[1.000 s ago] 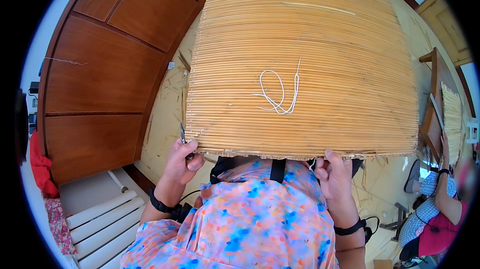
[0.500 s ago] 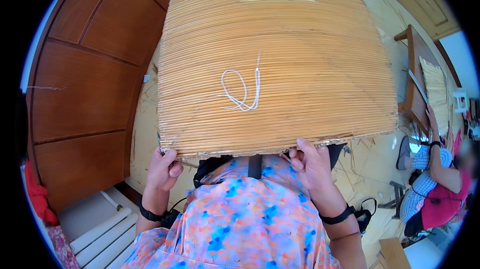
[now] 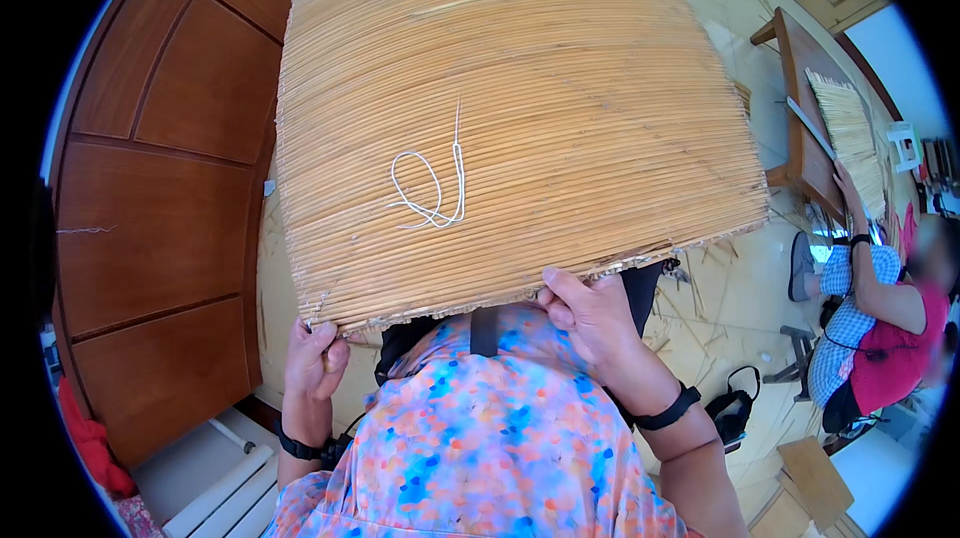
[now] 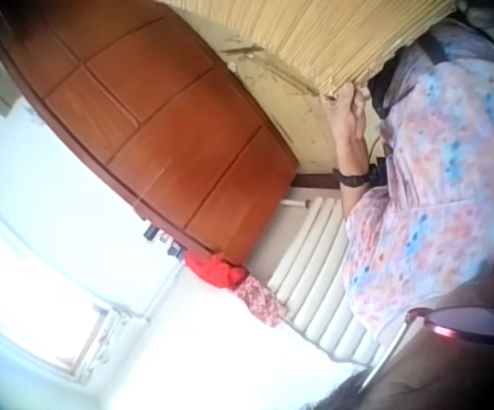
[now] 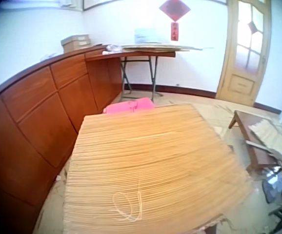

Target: The person trims the edges of a woven bamboo mat using shears and binds the edges with a thin wire or thread.

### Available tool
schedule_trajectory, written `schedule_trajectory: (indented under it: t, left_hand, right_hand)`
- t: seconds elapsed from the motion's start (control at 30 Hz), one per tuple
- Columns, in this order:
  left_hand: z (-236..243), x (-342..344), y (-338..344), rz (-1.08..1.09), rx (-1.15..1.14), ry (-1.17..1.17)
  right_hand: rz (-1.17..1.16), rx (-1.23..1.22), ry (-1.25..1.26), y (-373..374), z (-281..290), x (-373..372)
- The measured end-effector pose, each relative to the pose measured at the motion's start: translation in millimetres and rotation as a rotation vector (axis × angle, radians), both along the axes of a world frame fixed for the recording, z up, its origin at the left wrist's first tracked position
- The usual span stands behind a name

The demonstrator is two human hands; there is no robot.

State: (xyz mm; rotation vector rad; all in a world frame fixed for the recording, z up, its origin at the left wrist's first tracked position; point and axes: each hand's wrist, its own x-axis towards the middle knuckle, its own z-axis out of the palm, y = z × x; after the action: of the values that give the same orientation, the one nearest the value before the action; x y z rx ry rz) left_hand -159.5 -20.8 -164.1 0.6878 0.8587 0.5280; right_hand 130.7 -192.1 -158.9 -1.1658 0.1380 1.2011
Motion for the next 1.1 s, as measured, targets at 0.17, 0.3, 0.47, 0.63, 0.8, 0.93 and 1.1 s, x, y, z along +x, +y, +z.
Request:
schedule_trajectory:
  t: [0.17, 0.3, 0.47, 0.63, 0.8, 0.93, 1.1]
  left_hand:
    - [3, 3, -2, 0.020, 0.009, 0.014]
    - [2, 5, -2, 0.016, 0.014, 0.006]
    - [6, 7, -3, 0.031, 0.008, 0.004]
    - [6, 4, -1, 0.019, 0.013, 0.018]
    - [9, 8, -2, 0.021, -0.028, 0.053]
    - [9, 7, -1, 0.015, -0.051, 0.033]
    - [10, 8, -2, -0.017, -0.019, 0.020]
  right_hand:
    - [0.010, 0.012, -0.035, 0, -8, 0]
    - [0.015, 0.026, -0.010, -1, -10, 1]
    - [0.014, 0.055, -0.002, -1, -11, 2]
    - [0.001, 0.003, -0.048, 0, -10, -2]
    - [-0.050, 0.002, -0.033, -1, -11, -4]
    - [-0.069, -0.002, -0.038, 0, -11, -3]
    - [-0.006, -0.013, -0.103, -5, -17, -1]
